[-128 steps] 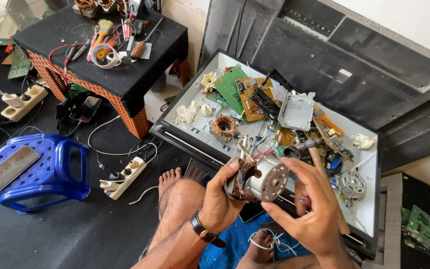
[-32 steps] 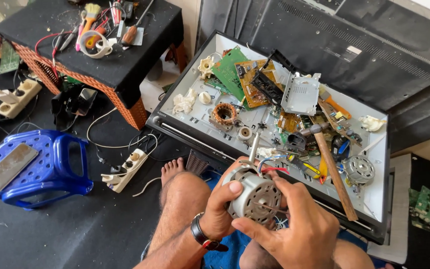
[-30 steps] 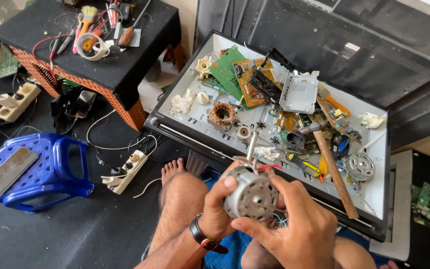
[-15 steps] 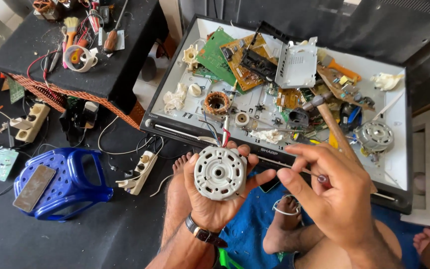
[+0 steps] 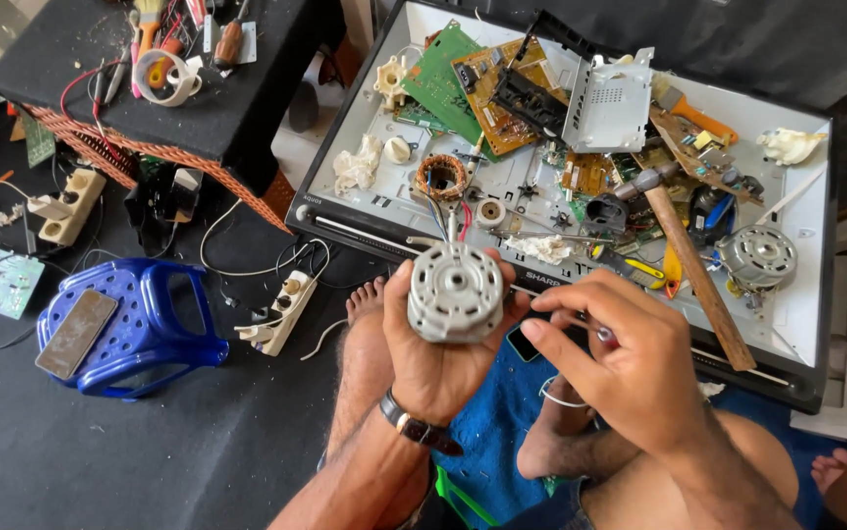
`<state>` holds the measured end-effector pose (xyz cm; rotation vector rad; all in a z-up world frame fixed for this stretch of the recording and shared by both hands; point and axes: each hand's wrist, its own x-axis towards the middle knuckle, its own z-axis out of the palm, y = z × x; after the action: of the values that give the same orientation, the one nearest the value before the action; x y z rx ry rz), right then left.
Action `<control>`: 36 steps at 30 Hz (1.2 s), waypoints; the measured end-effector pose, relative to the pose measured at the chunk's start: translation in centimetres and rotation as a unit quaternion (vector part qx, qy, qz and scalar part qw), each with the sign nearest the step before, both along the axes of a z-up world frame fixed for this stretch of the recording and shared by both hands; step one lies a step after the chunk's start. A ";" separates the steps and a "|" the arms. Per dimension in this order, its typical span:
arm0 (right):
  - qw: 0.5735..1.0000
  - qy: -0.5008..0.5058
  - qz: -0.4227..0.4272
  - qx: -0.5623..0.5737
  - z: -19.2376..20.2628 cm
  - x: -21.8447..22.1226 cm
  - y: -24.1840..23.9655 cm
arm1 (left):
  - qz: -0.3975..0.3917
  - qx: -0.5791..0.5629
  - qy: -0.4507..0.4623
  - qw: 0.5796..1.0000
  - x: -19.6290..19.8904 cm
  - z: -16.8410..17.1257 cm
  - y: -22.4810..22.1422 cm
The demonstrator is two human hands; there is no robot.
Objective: The person is inspecting and reassembling a small electric motor using a screwdriver to pry and align components.
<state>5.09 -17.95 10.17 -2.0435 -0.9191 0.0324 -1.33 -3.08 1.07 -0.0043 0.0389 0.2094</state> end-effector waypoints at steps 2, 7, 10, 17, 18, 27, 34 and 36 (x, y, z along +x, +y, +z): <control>1.000 0.011 0.016 -0.013 -0.9 0.0 0.3 | 0.015 0.006 0.010 1.000 0.0 0.0 0.1; 0.996 -0.006 0.055 -0.066 -3.0 0.0 1.9 | 0.058 0.059 0.027 0.996 -0.1 0.0 0.2; 0.996 -0.042 0.017 -0.074 -3.6 -0.5 2.7 | 0.061 0.023 0.032 0.997 -0.2 0.0 0.4; 0.991 -0.124 0.043 -0.026 -3.4 -1.2 3.6 | 0.058 0.024 -0.031 0.998 -1.0 0.0 1.5; 0.990 -0.132 0.048 -0.020 -3.3 -1.2 3.6 | 0.053 0.025 -0.048 0.997 -1.1 0.1 1.7; 0.987 -0.133 0.086 0.005 -3.7 -1.1 4.5 | 0.048 0.040 -0.004 0.998 -2.4 -0.7 3.4; 0.989 -0.118 0.087 0.005 -4.3 -1.5 5.6 | 0.070 0.040 -0.006 0.997 -2.6 -1.1 3.8; 0.994 -0.068 0.083 0.005 -4.4 -1.6 5.8 | 0.067 0.021 0.004 0.998 -2.7 -1.3 3.8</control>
<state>3.45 -12.20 5.72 -1.9744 -1.1695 -0.0227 -4.03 0.75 -0.21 0.0355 0.0413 0.3437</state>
